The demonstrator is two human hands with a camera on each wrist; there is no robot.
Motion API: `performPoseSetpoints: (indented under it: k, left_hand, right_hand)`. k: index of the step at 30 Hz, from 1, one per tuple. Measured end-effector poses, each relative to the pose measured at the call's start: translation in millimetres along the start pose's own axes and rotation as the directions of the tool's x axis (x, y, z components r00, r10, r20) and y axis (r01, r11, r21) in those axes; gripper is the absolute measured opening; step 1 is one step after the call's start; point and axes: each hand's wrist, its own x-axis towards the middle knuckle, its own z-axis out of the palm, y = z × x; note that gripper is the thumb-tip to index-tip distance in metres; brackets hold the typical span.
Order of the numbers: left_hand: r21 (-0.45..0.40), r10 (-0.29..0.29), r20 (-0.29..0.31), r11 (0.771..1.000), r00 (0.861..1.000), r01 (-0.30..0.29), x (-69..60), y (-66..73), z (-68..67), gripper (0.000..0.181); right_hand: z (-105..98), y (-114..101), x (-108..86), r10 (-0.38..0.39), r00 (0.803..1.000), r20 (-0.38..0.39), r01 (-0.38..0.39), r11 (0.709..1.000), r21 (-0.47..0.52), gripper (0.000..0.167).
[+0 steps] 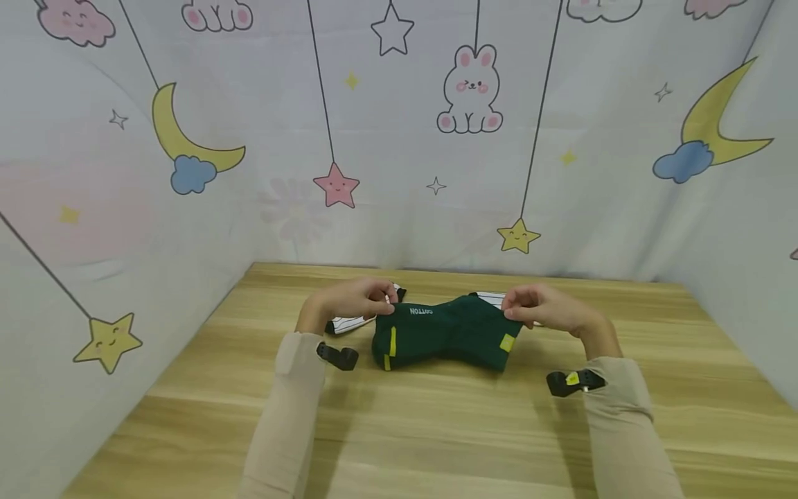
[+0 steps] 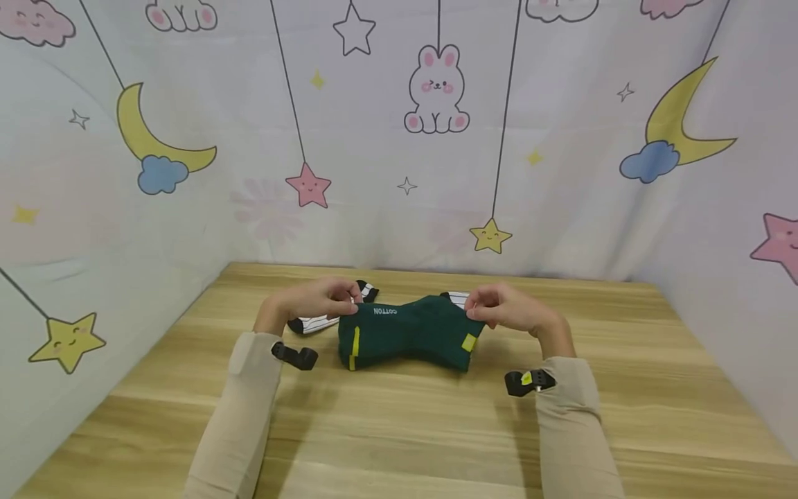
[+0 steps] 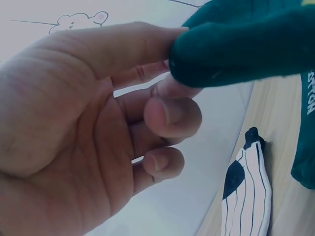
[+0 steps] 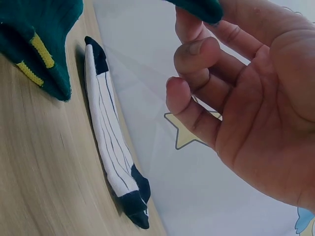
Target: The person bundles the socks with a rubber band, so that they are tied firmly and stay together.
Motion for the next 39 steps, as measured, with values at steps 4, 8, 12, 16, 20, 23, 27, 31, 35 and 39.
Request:
performPoseSetpoints:
  k: [4, 8, 12, 16, 20, 23, 27, 31, 35, 39]
  left_hand:
    - [-0.021, 0.007, -0.034, 1.0, 0.999, -0.008, 0.8, -4.9, -0.1, 0.009]
    - [-0.055, 0.007, -0.047, 0.998, 0.999, -0.009, 2.5, -10.7, 1.8, 0.008]
    - [-0.096, 0.015, -0.049, 0.995, 0.999, -0.02, 4.2, -17.8, 6.2, 0.009]
    - [-0.135, 0.018, -0.067, 0.99, 0.998, -0.027, 4.8, -25.2, 7.6, 0.011]
    - [-0.186, 0.002, -0.095, 0.982, 0.995, -0.02, 5.0, -33.5, 9.4, 0.014]
    - [-0.238, -0.002, -0.109, 0.971, 0.994, -0.025, 3.6, -39.7, 12.5, 0.015]
    - [-0.289, 0.007, -0.125, 0.956, 0.992, -0.043, 3.3, -44.7, 14.5, 0.015]
    - [-0.314, 0.029, -0.154, 0.946, 0.988, -0.077, 8.8, -47.2, 13.7, 0.015]
    - [-0.326, 0.009, -0.148, 0.944, 0.989, -0.058, 14.0, -50.0, 13.1, 0.013]
    - [-0.327, -0.037, -0.128, 0.945, 0.991, -0.007, 16.3, -54.0, 14.4, 0.013]
  right_hand:
    - [1.3, 1.0, -0.1, -0.005, 1.0, -0.016, 0.005, 1.0, 0.003, 0.015]
    - [3.3, 4.4, -1.6, -0.001, 1.0, -0.022, 0.001, 1.0, 0.012, 0.015]
    - [7.5, 10.8, -4.0, 0.007, 0.999, -0.033, -0.005, 0.999, 0.037, 0.016]
    - [10.8, 17.8, -3.2, 0.007, 0.999, -0.039, -0.004, 0.997, 0.073, 0.018]
    - [12.3, 25.3, -3.6, 0.012, 0.999, -0.052, -0.005, 0.991, 0.137, 0.017]
    - [14.5, 32.1, -3.4, 0.01, 0.997, -0.078, 0.004, 0.984, 0.181, 0.013]
    - [16.1, 41.0, -0.9, -0.001, 0.994, -0.11, 0.024, 0.978, 0.208, 0.009]
    - [14.1, 49.5, 2.4, -0.004, 0.99, -0.144, 0.038, 0.971, 0.238, 0.01]
    - [12.8, 55.9, 4.9, 0.01, 0.99, -0.144, 0.031, 0.959, 0.283, 0.012]
    - [14.0, 58.1, 6.7, 0.054, 0.991, -0.124, -0.017, 0.959, 0.283, 0.011]
